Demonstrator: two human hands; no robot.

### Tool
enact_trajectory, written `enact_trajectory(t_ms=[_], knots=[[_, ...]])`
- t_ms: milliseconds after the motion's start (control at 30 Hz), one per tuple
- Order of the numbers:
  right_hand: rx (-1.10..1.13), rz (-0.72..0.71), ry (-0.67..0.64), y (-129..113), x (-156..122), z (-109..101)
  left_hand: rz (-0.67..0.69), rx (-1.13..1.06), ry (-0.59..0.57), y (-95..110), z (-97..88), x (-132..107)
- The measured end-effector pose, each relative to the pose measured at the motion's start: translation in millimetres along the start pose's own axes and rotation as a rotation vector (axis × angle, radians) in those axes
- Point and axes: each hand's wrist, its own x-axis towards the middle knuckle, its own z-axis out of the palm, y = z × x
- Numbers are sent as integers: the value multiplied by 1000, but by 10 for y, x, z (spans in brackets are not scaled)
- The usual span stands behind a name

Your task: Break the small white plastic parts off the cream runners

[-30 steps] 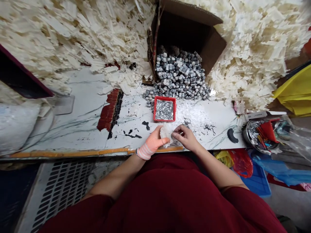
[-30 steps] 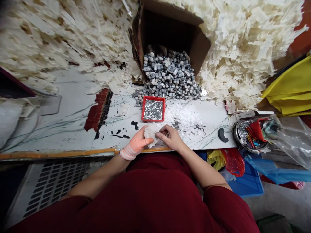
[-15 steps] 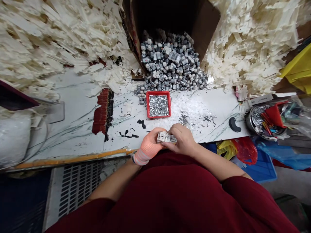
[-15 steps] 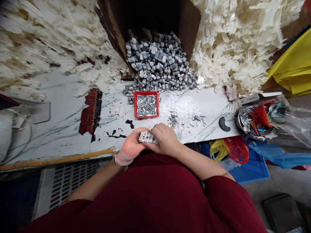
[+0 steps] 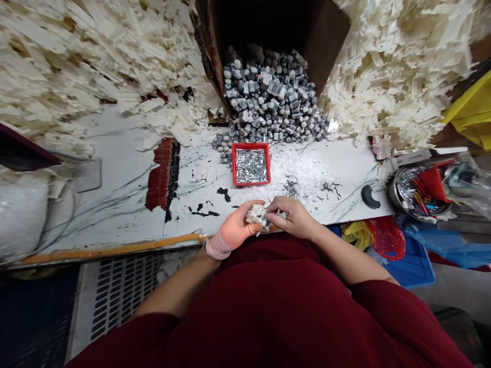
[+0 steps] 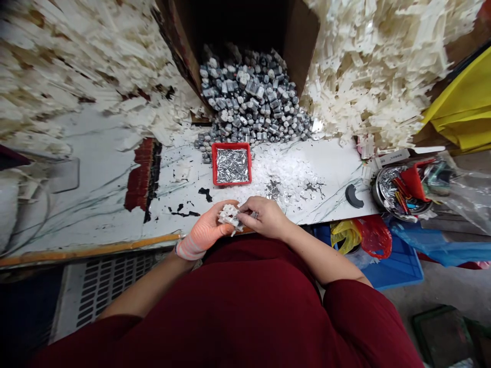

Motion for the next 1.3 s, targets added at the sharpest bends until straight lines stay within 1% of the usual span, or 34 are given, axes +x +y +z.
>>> enact_trajectory(t_ms=[167,300,400,533,633,800,867,933,967,1033,1100,1200,1300], knots=[[-112,38,27,39,-7,91,-48,45,-29,53,42,-6],[-116,84,39,60,3,136,-51,94,6,71,88,-3],[-89,137,46,67,4,158,-60,98,6,63,90,19],[38,216,41,80,4,156,-93,42,-17,4,46,77],[102,220,34,86,11,141,-112,3,-22,-57,7,106],[40,142,11,86,33,132,-108,-206,-81,-103,24,83],[10,155,15,81,39,122,-123,-280,-103,-103,48,78],[24,190,-2,67,40,105,-137,-287,-98,-100,63,89],[40,211,-20,54,39,96,-134,-256,-75,-97,67,97],[28,256,-44,22,36,87,-109,-127,3,-90,72,108],[-65,278,-33,-8,34,99,-83,23,76,-77,78,101],[-184,233,17,-22,32,144,-66,198,141,-43,96,60],[-180,138,46,8,15,188,-55,310,175,1,107,16]])
